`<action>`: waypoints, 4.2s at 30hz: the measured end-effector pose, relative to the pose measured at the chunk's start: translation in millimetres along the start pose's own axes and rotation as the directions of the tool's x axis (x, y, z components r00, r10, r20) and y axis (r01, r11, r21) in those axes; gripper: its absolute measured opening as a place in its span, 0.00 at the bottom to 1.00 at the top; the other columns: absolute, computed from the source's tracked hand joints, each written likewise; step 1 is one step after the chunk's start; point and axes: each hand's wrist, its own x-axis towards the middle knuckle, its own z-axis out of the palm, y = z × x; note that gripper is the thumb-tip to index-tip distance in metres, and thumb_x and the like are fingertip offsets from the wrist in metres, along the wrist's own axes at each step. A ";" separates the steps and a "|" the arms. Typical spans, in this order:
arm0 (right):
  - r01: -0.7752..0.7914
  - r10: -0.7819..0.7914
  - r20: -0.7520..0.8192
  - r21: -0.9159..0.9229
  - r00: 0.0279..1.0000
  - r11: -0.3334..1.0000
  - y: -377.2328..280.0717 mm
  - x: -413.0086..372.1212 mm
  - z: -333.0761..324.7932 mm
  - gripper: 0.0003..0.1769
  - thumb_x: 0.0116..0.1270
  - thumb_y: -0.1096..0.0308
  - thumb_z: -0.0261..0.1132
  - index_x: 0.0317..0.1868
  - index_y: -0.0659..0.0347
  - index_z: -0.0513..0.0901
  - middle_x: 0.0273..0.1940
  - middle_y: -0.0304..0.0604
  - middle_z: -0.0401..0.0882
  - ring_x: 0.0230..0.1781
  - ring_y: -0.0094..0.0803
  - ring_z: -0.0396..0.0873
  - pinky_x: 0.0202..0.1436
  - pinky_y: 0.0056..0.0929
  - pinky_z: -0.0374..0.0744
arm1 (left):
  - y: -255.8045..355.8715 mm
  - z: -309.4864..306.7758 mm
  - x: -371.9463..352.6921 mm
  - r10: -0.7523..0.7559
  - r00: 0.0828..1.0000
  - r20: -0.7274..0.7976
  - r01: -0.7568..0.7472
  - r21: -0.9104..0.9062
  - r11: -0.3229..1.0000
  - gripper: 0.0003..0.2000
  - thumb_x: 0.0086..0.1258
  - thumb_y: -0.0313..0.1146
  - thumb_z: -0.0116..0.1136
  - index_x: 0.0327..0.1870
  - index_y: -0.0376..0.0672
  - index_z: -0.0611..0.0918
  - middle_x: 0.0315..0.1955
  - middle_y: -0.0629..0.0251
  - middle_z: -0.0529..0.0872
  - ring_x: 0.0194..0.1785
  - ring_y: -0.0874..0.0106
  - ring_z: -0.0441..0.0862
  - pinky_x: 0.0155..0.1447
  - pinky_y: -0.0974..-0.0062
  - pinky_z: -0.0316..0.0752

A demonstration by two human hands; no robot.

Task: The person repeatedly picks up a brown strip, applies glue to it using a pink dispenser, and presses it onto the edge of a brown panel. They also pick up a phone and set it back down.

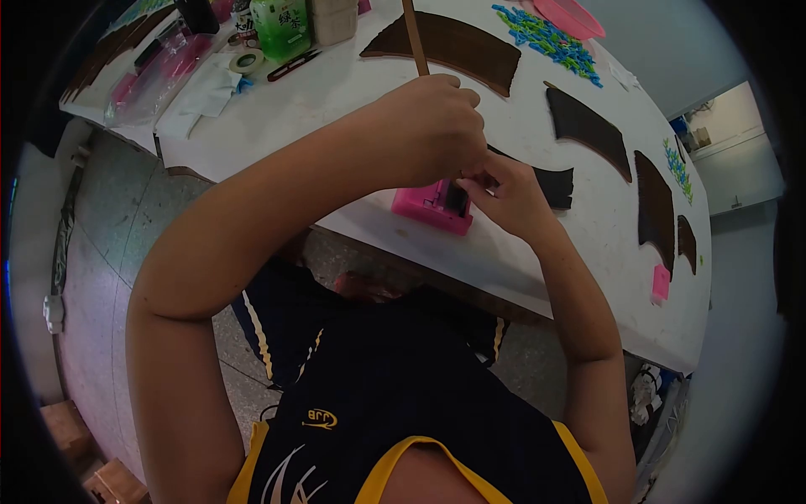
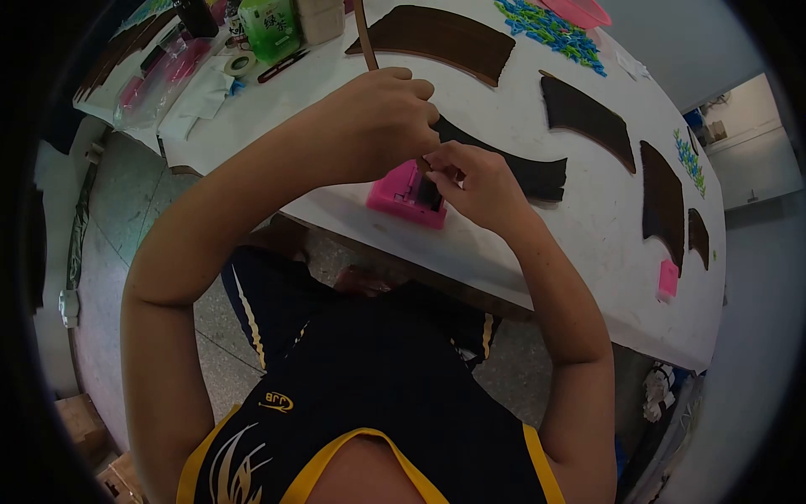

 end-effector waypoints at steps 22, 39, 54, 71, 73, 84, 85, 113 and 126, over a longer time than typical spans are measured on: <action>0.051 -0.051 -0.049 0.003 0.998 0.999 7.3 -7.4 2.0 0.11 0.68 0.76 0.73 0.50 0.61 0.88 0.38 0.43 0.88 0.33 0.30 0.85 0.40 0.29 0.85 | -3.4 24.9 -21.0 -0.047 0.993 -0.109 0.037 -0.098 0.995 0.04 0.59 0.24 0.68 0.31 0.46 0.90 0.29 0.69 0.86 0.43 0.66 0.85 0.50 0.66 0.81; 0.154 -0.159 -0.008 -0.191 0.987 0.969 21.5 -28.7 -16.0 0.11 0.66 0.79 0.70 0.46 0.58 0.92 0.38 0.40 0.88 0.36 0.34 0.87 0.34 0.31 0.84 | 14.6 86.6 -31.9 -0.098 0.958 -0.271 0.025 -0.264 0.964 0.11 0.56 0.26 0.72 0.40 0.46 0.89 0.33 0.68 0.86 0.42 0.65 0.85 0.43 0.65 0.82; 0.049 -0.057 -0.033 -0.211 0.998 0.976 35.6 -64.6 -41.0 0.10 0.65 0.82 0.70 0.45 0.62 0.90 0.39 0.42 0.87 0.35 0.30 0.84 0.38 0.28 0.83 | 15.9 88.3 -32.7 -0.110 0.950 -0.292 0.019 -0.296 0.955 0.12 0.59 0.23 0.69 0.44 0.46 0.90 0.34 0.65 0.86 0.42 0.63 0.85 0.43 0.63 0.83; -0.251 0.197 -0.181 -0.357 0.964 0.900 65.0 -168.6 -109.6 0.10 0.60 0.83 0.68 0.42 0.64 0.87 0.39 0.42 0.85 0.39 0.33 0.85 0.35 0.31 0.83 | 18.3 86.7 -21.0 -0.090 0.961 -0.260 0.011 -0.292 0.956 0.09 0.56 0.27 0.71 0.38 0.49 0.91 0.33 0.70 0.87 0.43 0.66 0.84 0.46 0.67 0.83; -0.223 0.166 -0.183 -0.362 0.969 0.905 65.8 -168.7 -111.7 0.11 0.59 0.83 0.68 0.42 0.64 0.87 0.39 0.43 0.85 0.39 0.34 0.85 0.34 0.31 0.83 | 18.5 86.0 -19.1 -0.085 0.964 -0.252 0.006 -0.298 0.955 0.09 0.56 0.27 0.70 0.38 0.48 0.91 0.32 0.71 0.87 0.43 0.66 0.83 0.46 0.67 0.83; -0.073 -0.142 -0.274 -0.647 0.951 0.759 12.7 -125.9 -203.9 0.12 0.64 0.86 0.66 0.46 0.65 0.84 0.44 0.43 0.82 0.43 0.33 0.82 0.47 0.29 0.80 | 36.2 94.7 7.9 -0.208 0.928 -0.310 0.027 -0.501 0.865 0.12 0.59 0.22 0.72 0.44 0.45 0.89 0.31 0.71 0.88 0.40 0.67 0.81 0.43 0.67 0.81; -0.066 -0.177 -0.287 -0.672 0.941 0.737 6.1 -118.3 -210.5 0.13 0.65 0.86 0.65 0.48 0.65 0.85 0.45 0.43 0.82 0.44 0.32 0.82 0.50 0.29 0.80 | 37.9 94.5 10.6 -0.237 0.929 -0.283 0.058 -0.524 0.850 0.13 0.60 0.22 0.72 0.46 0.45 0.88 0.30 0.70 0.88 0.40 0.67 0.81 0.43 0.67 0.81; -0.325 0.365 0.113 0.733 0.924 0.597 91.0 -119.1 -162.7 0.06 0.59 0.72 0.62 0.36 0.60 0.75 0.37 0.36 0.70 0.35 0.23 0.65 0.42 0.23 0.65 | -18.4 64.5 -34.9 -0.218 0.939 0.267 0.046 -0.724 -0.688 0.08 0.66 0.21 0.60 0.45 0.38 0.85 0.38 0.66 0.88 0.37 0.78 0.81 0.43 0.81 0.73; -0.022 0.176 -0.009 0.985 0.984 0.173 44.3 -112.6 -113.5 0.19 0.65 0.65 0.68 0.54 0.64 0.78 0.47 0.39 0.72 0.41 0.28 0.67 0.46 0.28 0.68 | -34.1 76.2 -77.2 -0.332 0.896 0.296 -0.027 -0.709 -0.705 0.08 0.65 0.24 0.61 0.45 0.41 0.81 0.33 0.68 0.81 0.33 0.75 0.70 0.41 0.75 0.66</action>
